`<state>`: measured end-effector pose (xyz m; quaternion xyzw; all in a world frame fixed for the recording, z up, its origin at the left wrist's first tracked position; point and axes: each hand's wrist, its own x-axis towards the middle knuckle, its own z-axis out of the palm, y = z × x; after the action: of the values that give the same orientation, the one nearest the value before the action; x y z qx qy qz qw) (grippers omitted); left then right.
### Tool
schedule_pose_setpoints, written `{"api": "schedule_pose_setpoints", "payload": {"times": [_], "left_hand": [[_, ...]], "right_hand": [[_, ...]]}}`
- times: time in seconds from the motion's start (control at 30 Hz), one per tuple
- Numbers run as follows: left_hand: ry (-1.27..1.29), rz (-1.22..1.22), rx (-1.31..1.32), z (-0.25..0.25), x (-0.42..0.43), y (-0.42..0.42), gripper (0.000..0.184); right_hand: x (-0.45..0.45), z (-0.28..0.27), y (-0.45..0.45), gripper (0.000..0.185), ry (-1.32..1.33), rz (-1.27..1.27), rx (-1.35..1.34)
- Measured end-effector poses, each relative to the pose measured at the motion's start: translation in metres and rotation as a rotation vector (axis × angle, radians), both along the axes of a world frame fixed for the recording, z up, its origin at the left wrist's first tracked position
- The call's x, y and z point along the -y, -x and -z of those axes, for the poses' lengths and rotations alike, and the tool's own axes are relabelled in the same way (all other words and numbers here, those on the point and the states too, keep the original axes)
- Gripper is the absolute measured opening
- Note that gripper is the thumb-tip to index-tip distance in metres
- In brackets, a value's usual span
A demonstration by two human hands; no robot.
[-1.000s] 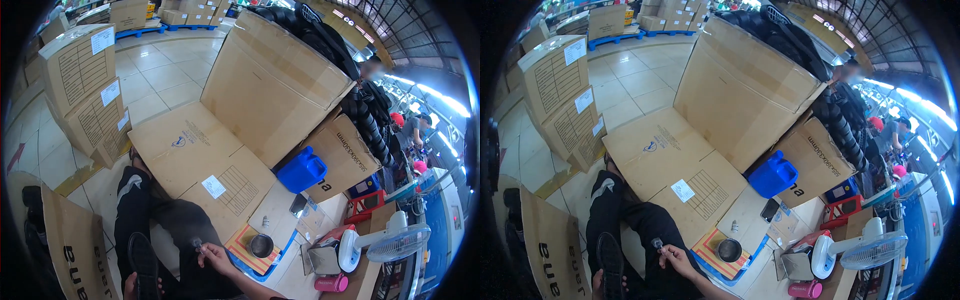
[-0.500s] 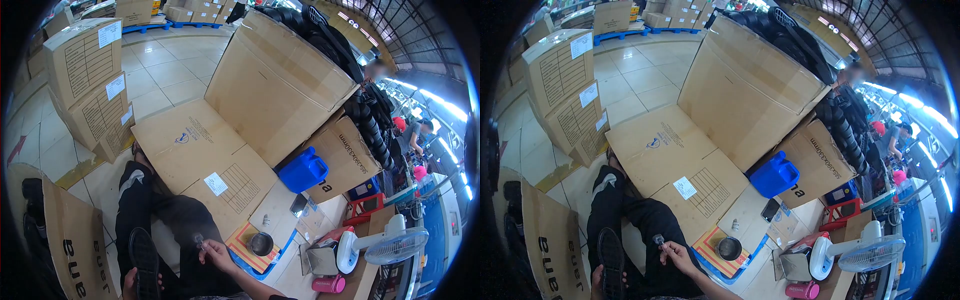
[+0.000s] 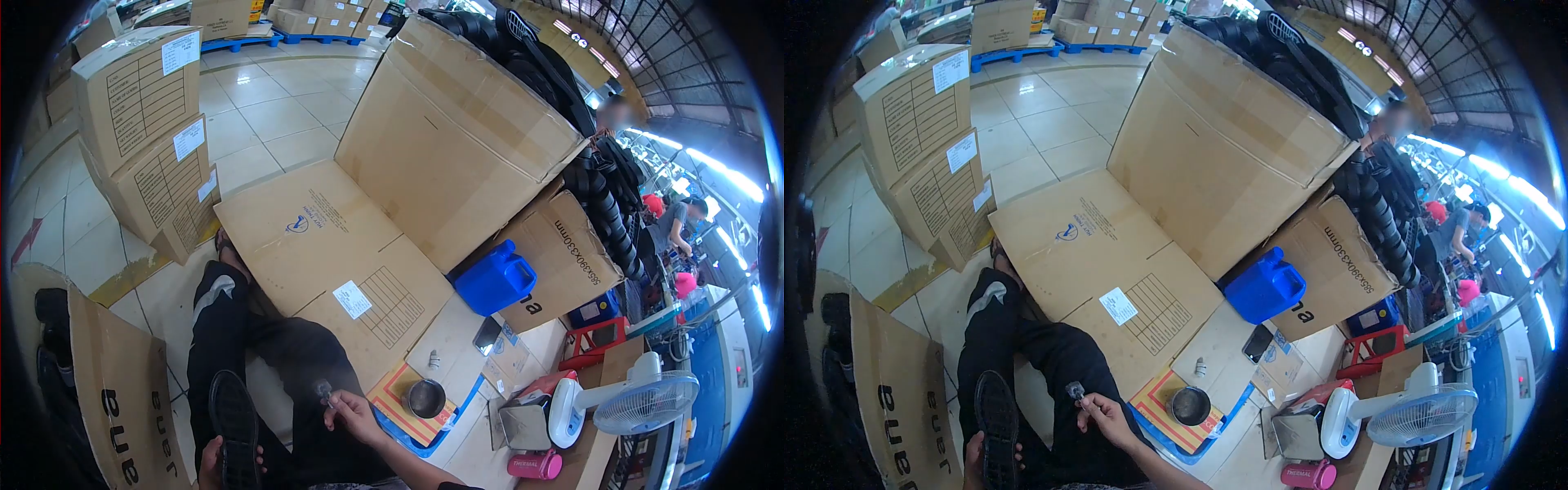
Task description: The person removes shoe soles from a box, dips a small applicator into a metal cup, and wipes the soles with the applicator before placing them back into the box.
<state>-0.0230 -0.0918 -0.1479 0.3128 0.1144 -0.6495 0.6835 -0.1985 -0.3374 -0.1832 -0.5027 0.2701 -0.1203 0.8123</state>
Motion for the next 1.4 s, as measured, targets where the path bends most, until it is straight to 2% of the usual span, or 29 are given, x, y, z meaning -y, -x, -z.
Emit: {"api": "schedule_pose_setpoints", "payload": {"times": [0.13, 0.43, 0.53, 0.6, 0.63, 0.83, 0.9, 1.03, 1.13, 1.2, 1.3, 1.4], "left_hand": [[0.022, -0.027, 0.017, -0.002, 0.0, 0.003, 0.056], [0.092, -0.005, -0.122, 0.012, -0.005, -0.006, 0.054], [0.154, 0.044, -0.063, 0.018, -0.005, -0.004, 0.055], [0.152, 0.004, 0.177, 0.008, -0.004, -0.001, 0.054], [0.154, 0.006, 0.176, 0.006, -0.004, -0.002, 0.054], [0.009, 0.023, -0.113, 0.006, -0.002, -0.003, 0.047], [0.042, 0.012, 0.062, -0.005, 0.001, -0.001, 0.046], [0.112, 0.025, 0.143, 0.001, 0.001, -0.001, 0.044], [0.153, 0.072, 0.147, 0.001, 0.0, -0.001, 0.052], [0.053, 0.045, 0.483, -0.011, 0.0, 0.002, 0.065], [0.012, 0.07, 0.457, -0.016, 0.001, 0.004, 0.075], [0.108, 0.04, 0.425, -0.006, 0.0, 0.003, 0.067]], "right_hand": [[-0.001, 0.003, 0.0, 0.031, -0.014, 0.016, 0.014], [-0.003, 0.014, 0.0, 0.031, -0.063, 0.056, 0.028], [-0.003, 0.014, 0.001, 0.031, -0.042, 0.045, 0.023], [-0.002, 0.013, 0.001, 0.031, -0.043, 0.041, 0.03], [-0.002, 0.013, 0.0, 0.031, -0.046, 0.034, 0.033], [-0.002, 0.008, 0.001, 0.031, -0.034, 0.044, -0.004], [-0.002, 0.011, 0.002, 0.031, -0.05, 0.034, 0.005], [-0.001, 0.012, 0.002, 0.032, -0.05, 0.03, 0.03], [-0.001, 0.012, 0.002, 0.032, -0.054, 0.031, 0.027], [-0.001, 0.012, 0.002, 0.031, -0.06, 0.036, 0.025], [-0.002, 0.011, 0.002, 0.032, -0.056, 0.035, -0.005], [-0.002, 0.012, 0.001, 0.033, -0.065, 0.041, 0.012]]}}
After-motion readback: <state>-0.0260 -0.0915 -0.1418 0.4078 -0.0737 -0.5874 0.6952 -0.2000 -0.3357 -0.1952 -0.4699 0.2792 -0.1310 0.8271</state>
